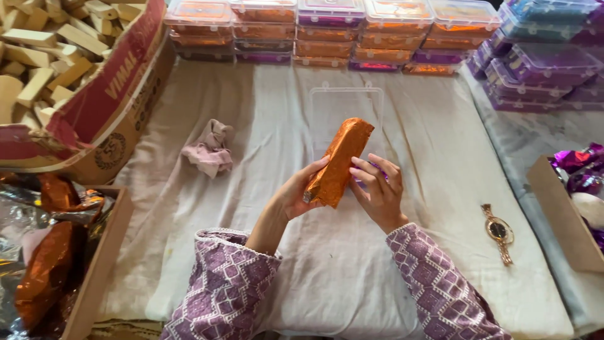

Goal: Wrapping wooden blocks in foil and colored film then placing them into a plastic container.

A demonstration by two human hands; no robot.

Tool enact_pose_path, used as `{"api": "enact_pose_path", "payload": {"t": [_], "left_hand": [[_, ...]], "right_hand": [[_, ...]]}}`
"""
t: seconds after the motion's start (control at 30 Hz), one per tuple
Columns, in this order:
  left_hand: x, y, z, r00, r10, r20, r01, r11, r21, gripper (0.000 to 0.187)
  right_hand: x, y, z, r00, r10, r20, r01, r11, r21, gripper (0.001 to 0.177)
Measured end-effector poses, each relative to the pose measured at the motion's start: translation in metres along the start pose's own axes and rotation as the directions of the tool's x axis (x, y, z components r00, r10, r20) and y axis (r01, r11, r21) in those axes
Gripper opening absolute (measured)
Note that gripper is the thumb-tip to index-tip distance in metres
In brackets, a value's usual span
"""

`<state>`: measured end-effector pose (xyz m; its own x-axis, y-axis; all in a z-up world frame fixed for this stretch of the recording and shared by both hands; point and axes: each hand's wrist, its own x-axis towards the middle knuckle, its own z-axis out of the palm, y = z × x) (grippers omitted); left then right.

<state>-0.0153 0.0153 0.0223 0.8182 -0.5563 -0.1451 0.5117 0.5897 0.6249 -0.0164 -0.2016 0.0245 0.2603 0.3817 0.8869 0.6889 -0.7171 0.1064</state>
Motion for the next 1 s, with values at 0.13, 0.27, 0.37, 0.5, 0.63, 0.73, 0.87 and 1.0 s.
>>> {"api": "enact_pose_path", "payload": {"t": [0.13,0.27,0.37,0.5,0.63,0.73,0.87,1.0], "left_hand": [[0.003,-0.007,-0.002,0.997,-0.023,0.073,0.027,0.998,-0.052,0.050],[0.005,-0.011,-0.007,0.976,-0.074,0.207,0.123,0.963,-0.238,0.045],[0.000,-0.009,0.009,0.992,-0.114,0.054,0.125,0.941,-0.315,0.041],[0.001,-0.010,0.008,0.990,-0.132,0.041,0.138,0.932,-0.336,0.043],[0.001,-0.007,0.014,0.993,-0.120,0.017,0.121,0.972,-0.203,0.053],[0.003,-0.001,0.011,0.995,-0.095,0.008,0.094,0.995,0.011,0.066],[0.012,0.009,-0.023,0.937,0.102,-0.335,0.004,0.953,0.302,0.062],[0.006,0.021,-0.033,0.799,0.454,-0.395,-0.230,0.837,0.496,0.048]], "right_hand": [[0.002,0.001,-0.002,0.999,-0.004,-0.039,0.005,1.000,0.026,0.043],[0.004,-0.001,-0.004,0.999,0.004,-0.047,-0.003,1.000,0.016,0.046],[0.007,0.000,-0.008,1.000,-0.001,-0.021,0.001,1.000,-0.006,0.042],[0.010,0.000,-0.013,1.000,-0.018,-0.003,0.018,0.999,-0.028,0.042],[0.012,0.004,-0.017,0.999,-0.038,0.020,0.039,0.997,-0.068,0.042],[0.016,0.009,-0.023,0.997,-0.038,0.069,0.043,0.996,-0.078,0.045],[0.018,0.019,-0.020,0.997,0.008,0.077,0.002,0.991,-0.133,0.044],[0.026,0.030,-0.032,0.991,0.048,0.121,-0.024,0.982,-0.187,0.046]]}}
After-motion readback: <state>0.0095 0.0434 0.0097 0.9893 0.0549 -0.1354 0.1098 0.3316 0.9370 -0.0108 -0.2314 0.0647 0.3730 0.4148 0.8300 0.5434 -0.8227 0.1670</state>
